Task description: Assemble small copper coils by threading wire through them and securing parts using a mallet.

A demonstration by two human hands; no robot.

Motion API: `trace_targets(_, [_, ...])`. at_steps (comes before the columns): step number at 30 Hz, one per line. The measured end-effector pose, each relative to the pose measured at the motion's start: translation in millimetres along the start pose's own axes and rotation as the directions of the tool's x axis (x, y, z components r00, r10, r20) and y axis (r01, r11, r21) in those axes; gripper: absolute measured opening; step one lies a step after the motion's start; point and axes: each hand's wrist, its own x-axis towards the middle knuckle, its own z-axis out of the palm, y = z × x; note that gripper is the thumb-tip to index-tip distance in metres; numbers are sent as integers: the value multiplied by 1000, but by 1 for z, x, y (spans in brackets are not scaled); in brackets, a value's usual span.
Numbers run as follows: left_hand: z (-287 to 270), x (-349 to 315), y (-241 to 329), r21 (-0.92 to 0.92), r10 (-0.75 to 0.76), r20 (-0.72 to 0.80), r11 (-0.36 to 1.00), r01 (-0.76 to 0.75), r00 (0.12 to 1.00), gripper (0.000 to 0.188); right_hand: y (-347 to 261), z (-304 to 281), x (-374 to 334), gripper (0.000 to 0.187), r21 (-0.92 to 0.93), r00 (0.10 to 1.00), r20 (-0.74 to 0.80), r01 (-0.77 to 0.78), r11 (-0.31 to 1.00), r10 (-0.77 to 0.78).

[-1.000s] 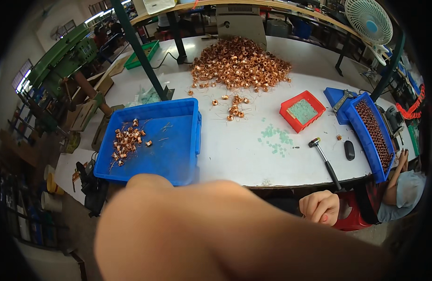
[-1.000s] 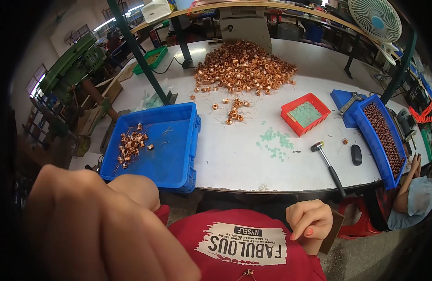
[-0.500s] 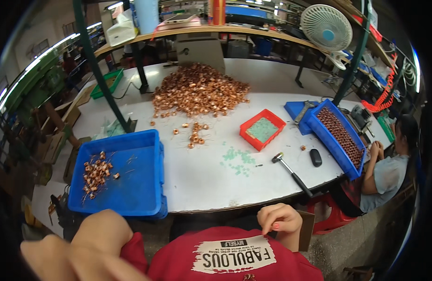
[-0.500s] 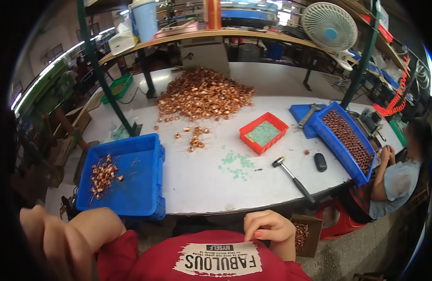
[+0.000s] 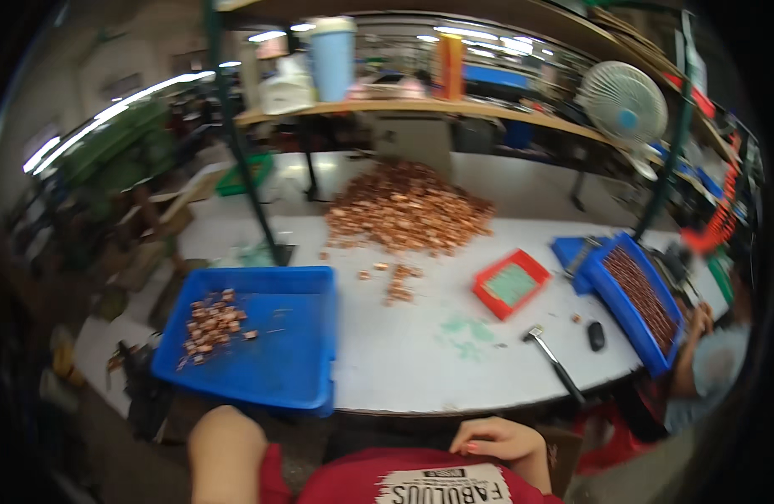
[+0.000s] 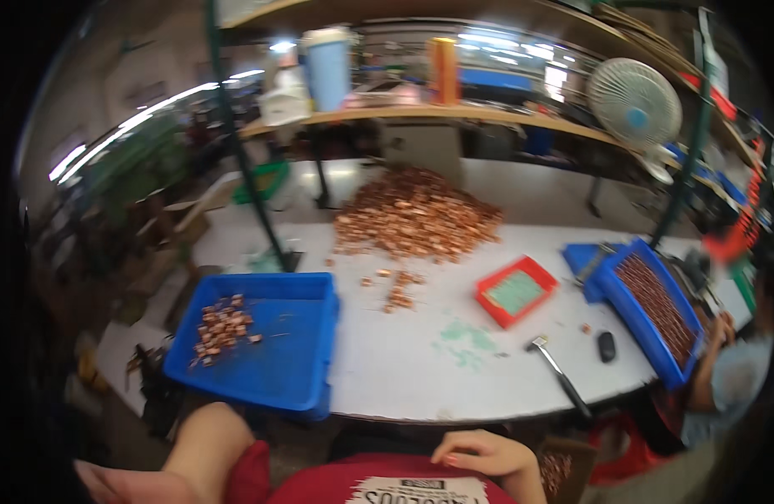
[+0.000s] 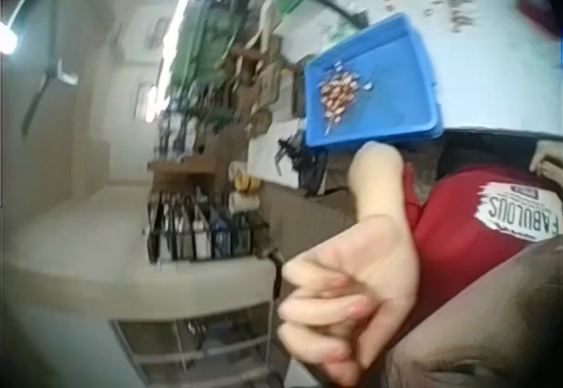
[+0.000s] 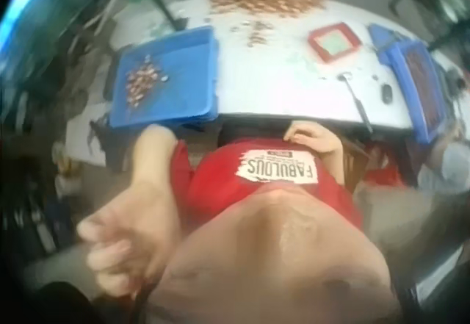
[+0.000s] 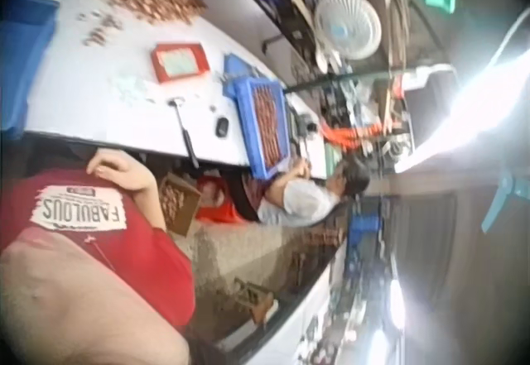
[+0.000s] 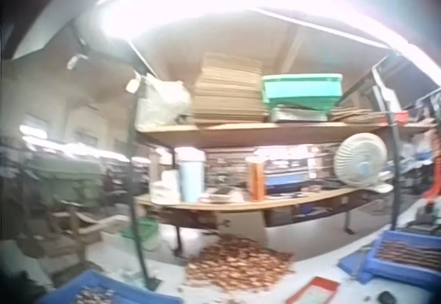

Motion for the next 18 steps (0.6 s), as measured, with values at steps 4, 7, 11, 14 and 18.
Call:
trace_targets(4, [-3, -8, -2, 5, 478, 169, 874, -485, 862, 20, 27, 12, -7, 21, -129, 973, 36, -221, 967, 228])
trace_targets(7, [-12, -32, 18, -39, 639, 278, 754, -656, 717, 20, 50, 23, -7, 21, -85, 965, 98, -237, 968, 244])
trace_targets(11, [-17, -66, 21, 99, -238, 322, 971, 217, 916, 29, 61, 42, -1, 21, -34, 936, 180, -301, 953, 302])
trace_targets(14, [-2, -67, 17, -132, -754, 197, 613, 779, 627, 59, 58, 63, 0, 21, -26, 921, 166, -353, 935, 353])
trace_targets(18, [34, -55, 2, -416, -656, 478, 418, 808, 585, 70, 38, 91, -5, 18, 67, 825, 51, -565, 822, 563])
